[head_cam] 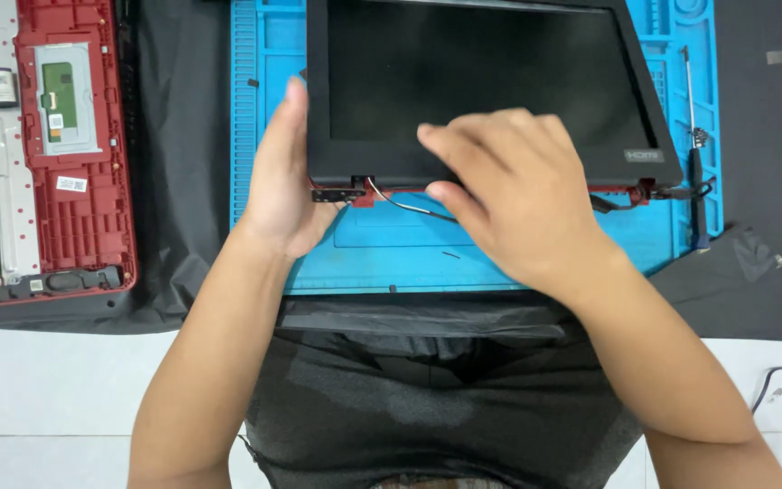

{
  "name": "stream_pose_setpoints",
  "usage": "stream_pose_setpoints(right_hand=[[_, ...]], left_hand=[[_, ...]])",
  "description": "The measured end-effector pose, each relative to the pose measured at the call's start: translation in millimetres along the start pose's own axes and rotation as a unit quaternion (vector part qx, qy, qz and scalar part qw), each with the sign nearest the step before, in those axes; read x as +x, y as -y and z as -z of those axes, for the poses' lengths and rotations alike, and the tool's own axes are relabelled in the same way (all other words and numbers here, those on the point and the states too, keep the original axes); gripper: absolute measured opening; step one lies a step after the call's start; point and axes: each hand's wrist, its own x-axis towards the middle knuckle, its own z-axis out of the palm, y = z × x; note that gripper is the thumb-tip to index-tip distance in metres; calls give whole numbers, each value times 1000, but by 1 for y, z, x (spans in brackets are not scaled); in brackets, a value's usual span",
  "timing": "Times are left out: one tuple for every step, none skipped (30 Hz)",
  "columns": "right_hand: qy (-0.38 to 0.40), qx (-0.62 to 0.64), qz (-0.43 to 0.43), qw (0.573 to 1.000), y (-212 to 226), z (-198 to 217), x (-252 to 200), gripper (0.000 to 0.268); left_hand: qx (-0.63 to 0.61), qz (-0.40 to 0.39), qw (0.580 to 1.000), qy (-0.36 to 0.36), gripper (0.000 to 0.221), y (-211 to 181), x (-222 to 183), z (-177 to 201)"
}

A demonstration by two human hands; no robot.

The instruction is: The person uses a screwdriver to unscrew small screws along the bottom edge of a laptop screen assembly resting on a blue mat, then works the black bezel frame loose from the screen housing and lifts and repositions the screen panel while handling its attached cables.

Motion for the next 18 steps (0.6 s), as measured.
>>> stream_pose_setpoints(right_hand=[[0,0,0,1000,-4,1,1,42],[20,49,-23,998,-7,1,2,44],[41,97,-45,993,-11,2,3,45],[42,97,-45,993,-11,3,4,45],[68,157,-76,982,-12,4,5,44],[95,216,-107,966,-13,6,6,43],[96,215,-107,966,-14,7,7,43],[105,239,-114,959,-16,8,9,43],[114,263,-120,951,-18,9,10,43],[114,262,-120,951,-19,11,12,43],[109,253,-102,956,-21,12,15,45],[103,243,-83,961,-22,14,18,48],[102,242,-83,961,-21,15,19,48],[101,231,-75,965,-20,16,21,51],[100,220,-68,968,-18,17,22,55],[100,220,-68,968,-16,15,21,55],[104,210,-73,969,-15,12,20,55],[108,200,-78,971,-13,9,18,54]], left_hand=[[0,0,1000,0,66,1,1,2],[1,1,1000,8,73,2,2,4],[1,1,1000,16,80,2,2,6],[1,1,1000,16,80,4,4,8],[6,16,1000,-9,80,5,5,10],[10,31,999,-33,79,7,7,12],[9,31,999,-32,79,7,7,13],[2,28,999,-29,75,8,8,15],[-5,26,999,-25,72,9,8,16],[-5,26,999,-24,72,8,7,15],[-17,21,999,-25,66,7,7,14],[-28,15,999,-25,61,5,7,13],[-28,15,999,-24,61,10,8,20],[-16,6,1000,4,56,15,9,28],[-4,-5,999,33,53,20,10,35],[-5,-5,999,33,53,22,10,37],[-16,3,1000,1,46,24,11,39],[-27,11,999,-30,39,26,13,41]])
